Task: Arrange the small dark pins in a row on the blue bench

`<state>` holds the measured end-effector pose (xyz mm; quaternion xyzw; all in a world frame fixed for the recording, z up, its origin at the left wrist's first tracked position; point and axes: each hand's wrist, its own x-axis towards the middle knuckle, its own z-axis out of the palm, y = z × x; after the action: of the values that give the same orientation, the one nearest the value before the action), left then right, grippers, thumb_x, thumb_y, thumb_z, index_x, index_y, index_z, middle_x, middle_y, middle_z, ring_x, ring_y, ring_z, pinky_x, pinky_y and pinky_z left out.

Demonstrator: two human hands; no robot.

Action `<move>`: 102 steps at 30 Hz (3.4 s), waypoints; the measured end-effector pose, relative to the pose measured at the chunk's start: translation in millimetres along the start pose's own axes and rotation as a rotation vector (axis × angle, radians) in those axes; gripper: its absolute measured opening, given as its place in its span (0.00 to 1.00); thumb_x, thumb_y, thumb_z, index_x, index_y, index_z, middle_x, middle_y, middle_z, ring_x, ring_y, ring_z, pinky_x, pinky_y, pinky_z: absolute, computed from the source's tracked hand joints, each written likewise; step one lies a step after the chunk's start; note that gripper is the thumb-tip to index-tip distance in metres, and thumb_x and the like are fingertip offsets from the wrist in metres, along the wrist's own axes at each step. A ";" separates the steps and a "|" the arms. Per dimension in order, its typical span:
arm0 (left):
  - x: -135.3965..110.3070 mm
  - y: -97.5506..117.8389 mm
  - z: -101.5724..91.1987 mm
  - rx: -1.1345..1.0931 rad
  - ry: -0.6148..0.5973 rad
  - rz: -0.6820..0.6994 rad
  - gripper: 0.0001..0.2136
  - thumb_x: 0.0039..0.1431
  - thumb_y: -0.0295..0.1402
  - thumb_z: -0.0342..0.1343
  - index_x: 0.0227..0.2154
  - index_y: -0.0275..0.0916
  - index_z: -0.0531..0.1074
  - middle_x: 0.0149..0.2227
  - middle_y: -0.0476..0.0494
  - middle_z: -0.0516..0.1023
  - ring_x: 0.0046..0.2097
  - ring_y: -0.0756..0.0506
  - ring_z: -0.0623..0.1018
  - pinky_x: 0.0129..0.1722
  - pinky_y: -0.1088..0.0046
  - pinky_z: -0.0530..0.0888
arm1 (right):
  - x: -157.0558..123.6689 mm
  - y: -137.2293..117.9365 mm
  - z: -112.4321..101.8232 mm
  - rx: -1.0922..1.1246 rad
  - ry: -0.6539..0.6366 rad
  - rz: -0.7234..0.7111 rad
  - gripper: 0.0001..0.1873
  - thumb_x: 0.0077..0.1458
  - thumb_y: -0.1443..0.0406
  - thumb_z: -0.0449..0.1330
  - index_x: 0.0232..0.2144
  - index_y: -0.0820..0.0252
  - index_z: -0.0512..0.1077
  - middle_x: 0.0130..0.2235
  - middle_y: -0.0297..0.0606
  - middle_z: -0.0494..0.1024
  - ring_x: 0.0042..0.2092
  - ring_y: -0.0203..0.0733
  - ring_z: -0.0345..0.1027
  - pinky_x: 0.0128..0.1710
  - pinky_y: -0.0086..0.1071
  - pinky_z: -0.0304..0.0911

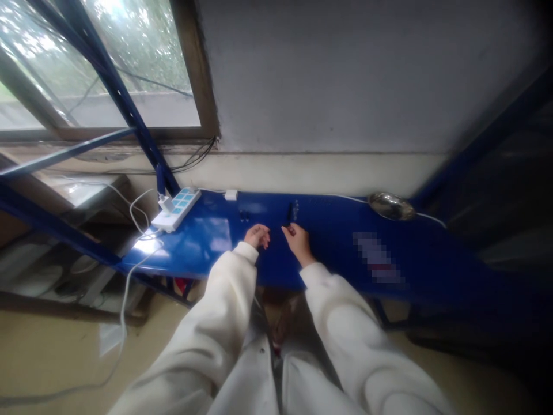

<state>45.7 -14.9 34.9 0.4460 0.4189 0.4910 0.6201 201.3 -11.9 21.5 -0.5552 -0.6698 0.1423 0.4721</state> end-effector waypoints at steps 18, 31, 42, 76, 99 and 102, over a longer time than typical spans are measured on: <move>1.3 0.5 0.2 -0.031 0.030 -0.001 0.12 0.40 0.37 0.56 0.25 0.34 0.62 0.14 0.51 0.68 0.13 0.53 0.66 0.12 0.78 0.62 | 36.9 16.6 -1.4 -0.397 -0.153 0.158 0.09 0.46 0.62 0.53 0.23 0.60 0.71 0.26 0.40 0.75 0.26 0.37 0.66 0.24 0.27 0.52; 3.6 -1.6 -1.2 -0.030 0.037 -0.005 0.11 0.42 0.36 0.55 0.25 0.34 0.62 0.15 0.51 0.68 0.14 0.53 0.67 0.13 0.78 0.62 | 42.0 20.2 -10.0 -0.415 -0.205 0.127 0.11 0.45 0.58 0.58 0.23 0.60 0.73 0.26 0.41 0.76 0.27 0.39 0.67 0.25 0.28 0.55; 3.2 -1.3 -1.2 -0.055 0.032 0.005 0.09 0.42 0.33 0.54 0.25 0.34 0.62 0.14 0.51 0.68 0.13 0.52 0.67 0.12 0.78 0.62 | 39.5 25.4 -21.3 -0.551 -0.174 0.156 0.15 0.46 0.54 0.56 0.25 0.58 0.75 0.26 0.44 0.76 0.27 0.41 0.67 0.23 0.29 0.53; 0.1 -0.5 3.8 0.274 0.082 0.074 0.07 0.48 0.34 0.48 0.28 0.35 0.62 0.18 0.50 0.67 0.16 0.52 0.67 0.17 0.76 0.65 | 0.9 7.8 -4.9 -0.098 0.184 0.218 0.07 0.46 0.65 0.50 0.31 0.60 0.60 0.29 0.38 0.71 0.31 0.39 0.65 0.34 0.33 0.58; 13.7 41.5 -1.3 1.443 0.403 -0.051 0.29 0.53 0.32 0.43 0.57 0.33 0.41 0.45 0.26 0.66 0.44 0.36 0.72 0.41 0.62 0.65 | -4.0 6.2 -6.9 0.126 0.170 0.093 0.06 0.48 0.63 0.48 0.29 0.60 0.61 0.26 0.37 0.69 0.29 0.37 0.64 0.31 0.31 0.60; 19.0 38.1 -5.5 1.378 0.423 0.021 0.22 0.54 0.30 0.42 0.53 0.33 0.53 0.44 0.26 0.66 0.43 0.36 0.72 0.40 0.62 0.65 | -3.8 6.3 -7.1 0.109 0.152 0.109 0.06 0.48 0.63 0.48 0.29 0.60 0.61 0.27 0.38 0.69 0.30 0.37 0.64 0.31 0.31 0.60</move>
<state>34.6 9.1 68.7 0.6351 0.7404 0.1968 0.0985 210.5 -15.5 18.8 -0.5734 -0.5922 0.1617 0.5426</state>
